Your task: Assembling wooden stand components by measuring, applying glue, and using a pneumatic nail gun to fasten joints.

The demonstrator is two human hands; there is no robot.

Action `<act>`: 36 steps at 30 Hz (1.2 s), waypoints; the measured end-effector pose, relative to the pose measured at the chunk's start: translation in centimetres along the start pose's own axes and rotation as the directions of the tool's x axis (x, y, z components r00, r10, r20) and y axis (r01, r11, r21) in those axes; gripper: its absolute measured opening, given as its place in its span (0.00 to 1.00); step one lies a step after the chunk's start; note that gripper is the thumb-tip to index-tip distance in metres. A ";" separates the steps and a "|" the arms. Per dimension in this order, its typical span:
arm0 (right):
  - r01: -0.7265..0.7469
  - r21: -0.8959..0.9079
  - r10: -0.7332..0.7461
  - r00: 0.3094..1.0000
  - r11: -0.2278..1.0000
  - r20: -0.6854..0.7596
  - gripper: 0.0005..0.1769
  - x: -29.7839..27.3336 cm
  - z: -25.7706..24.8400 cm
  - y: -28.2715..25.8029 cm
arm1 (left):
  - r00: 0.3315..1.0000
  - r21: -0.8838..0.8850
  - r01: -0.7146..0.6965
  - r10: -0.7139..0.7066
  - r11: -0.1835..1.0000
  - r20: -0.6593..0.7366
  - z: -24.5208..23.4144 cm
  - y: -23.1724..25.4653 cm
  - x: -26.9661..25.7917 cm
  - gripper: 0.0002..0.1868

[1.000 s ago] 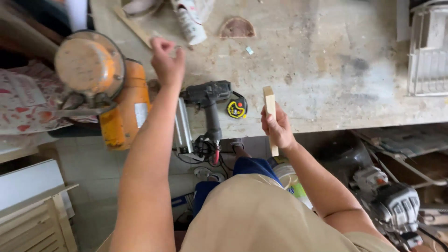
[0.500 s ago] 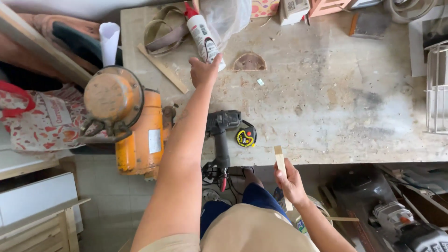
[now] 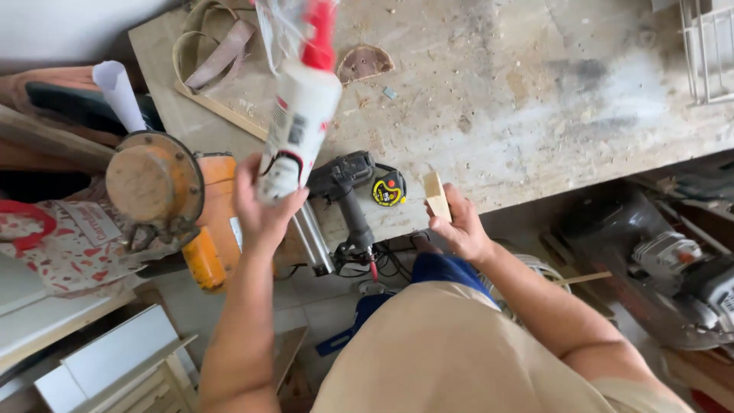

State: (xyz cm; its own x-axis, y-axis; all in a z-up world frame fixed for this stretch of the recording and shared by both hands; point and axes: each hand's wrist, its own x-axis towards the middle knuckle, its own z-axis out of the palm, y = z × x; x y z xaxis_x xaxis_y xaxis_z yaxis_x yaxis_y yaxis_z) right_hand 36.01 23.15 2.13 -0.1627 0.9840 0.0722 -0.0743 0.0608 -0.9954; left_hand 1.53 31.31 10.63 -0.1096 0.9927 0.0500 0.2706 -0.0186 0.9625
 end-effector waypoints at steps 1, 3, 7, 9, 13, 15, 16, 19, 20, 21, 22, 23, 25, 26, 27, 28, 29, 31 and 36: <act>0.012 0.012 -0.012 1.000 1.000 -0.005 0.24 0.2 0.8 0.0 | 1.000 0.012 -0.012 0.012 1.000 0.002 -2.7 3.5 -1.5 0.38; 0.123 0.030 -0.125 0.990 0.992 0.069 0.24 0.9 3.0 -0.1 | 0.987 0.168 -0.161 0.158 0.972 0.034 -8.4 10.9 -5.1 0.38; 0.217 0.053 -0.223 0.961 0.975 0.160 0.27 1.7 8.0 -3.6 | 0.947 0.293 -0.313 0.319 0.904 0.027 -18.7 16.4 -11.2 0.48; 0.294 -0.142 -0.230 0.907 0.945 0.352 0.30 1.5 10.1 -6.0 | 0.951 0.315 -0.302 0.264 0.900 0.159 -21.3 21.7 -14.4 0.44; 0.376 -0.076 -0.313 0.853 0.924 0.417 0.35 0.3 14.1 -7.8 | 0.968 0.564 -0.250 0.182 0.787 0.175 -25.0 28.4 -19.6 0.45; 0.384 -0.080 -0.311 0.838 0.920 0.448 0.30 -0.5 15.5 -7.8 | 0.981 0.678 -0.186 0.090 0.711 0.175 -26.1 30.8 -21.7 0.45; 0.391 -0.070 -0.320 0.831 0.918 0.455 0.30 -0.7 16.2 -8.0 | 0.982 0.685 -0.181 0.092 0.706 0.164 -26.1 31.8 -22.6 0.45; 0.424 -0.010 -0.364 0.789 0.906 0.495 0.31 -1.4 17.9 -9.0 | 0.993 0.744 -0.107 0.029 0.659 0.117 -26.8 33.9 -24.7 0.45; 0.437 -0.011 -0.373 0.781 0.899 0.501 0.31 -1.6 18.4 -9.3 | 0.991 0.780 -0.123 0.034 0.614 0.129 -27.4 34.2 -25.3 0.47; 0.448 -0.014 -0.380 0.775 0.894 0.505 0.30 -1.9 18.8 -9.5 | 0.989 0.812 -0.139 0.036 0.567 0.144 -27.9 34.5 -25.9 0.48; 0.448 -0.010 -0.382 0.773 0.894 0.506 0.30 -2.3 19.1 -9.7 | 0.989 0.814 -0.136 0.036 0.565 0.141 -28.5 35.0 -26.0 0.48; 0.460 -0.031 -0.378 0.763 0.887 0.524 0.30 -2.5 19.3 -9.9 | 0.982 0.829 -0.152 -0.009 0.537 0.186 -29.1 35.6 -26.0 0.52; 0.470 -0.047 -0.372 0.752 0.881 0.544 0.30 -3.0 19.8 -10.3 | 0.973 0.846 -0.165 -0.059 0.507 0.225 -28.9 36.7 -26.4 0.55; 0.488 -0.067 -0.380 0.752 0.870 0.539 0.31 -3.4 20.2 -10.4 | 0.991 0.802 -0.058 -0.066 0.594 0.120 -28.2 37.3 -26.9 0.56; 0.508 -0.087 -0.390 0.750 0.857 0.534 0.32 -3.5 20.5 -10.7 | 0.997 0.740 0.044 -0.081 0.671 0.014 -27.5 38.0 -27.2 0.58; 0.508 -0.081 -0.393 0.748 0.858 0.534 0.32 -3.6 20.9 -11.0 | 0.997 0.744 0.047 -0.082 0.667 0.011 -25.7 37.9 -27.9 0.58; 0.527 -0.092 -0.411 0.749 0.845 0.520 0.32 -3.9 21.3 -11.2 | 0.994 0.666 0.006 0.069 0.746 -0.086 -24.0 37.6 -28.7 0.49; 0.548 -0.097 -0.433 0.745 0.831 0.507 0.31 -4.4 22.1 -11.8 | 0.957 0.587 -0.049 0.205 0.808 -0.203 -24.2 34.8 -28.3 0.40; 0.452 0.096 -0.448 0.788 0.887 0.423 0.31 -5.9 24.5 -11.9 | 0.909 0.358 -0.388 0.417 0.849 -0.006 -26.3 29.8 -24.8 0.47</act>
State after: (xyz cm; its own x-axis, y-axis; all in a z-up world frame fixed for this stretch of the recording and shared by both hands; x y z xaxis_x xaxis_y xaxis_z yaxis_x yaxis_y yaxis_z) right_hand 13.72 12.53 15.12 -0.5109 0.6774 0.5292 -0.2339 0.4828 -0.8439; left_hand -12.86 3.03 45.12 0.0075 0.8936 0.4488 0.6145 -0.3582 0.7029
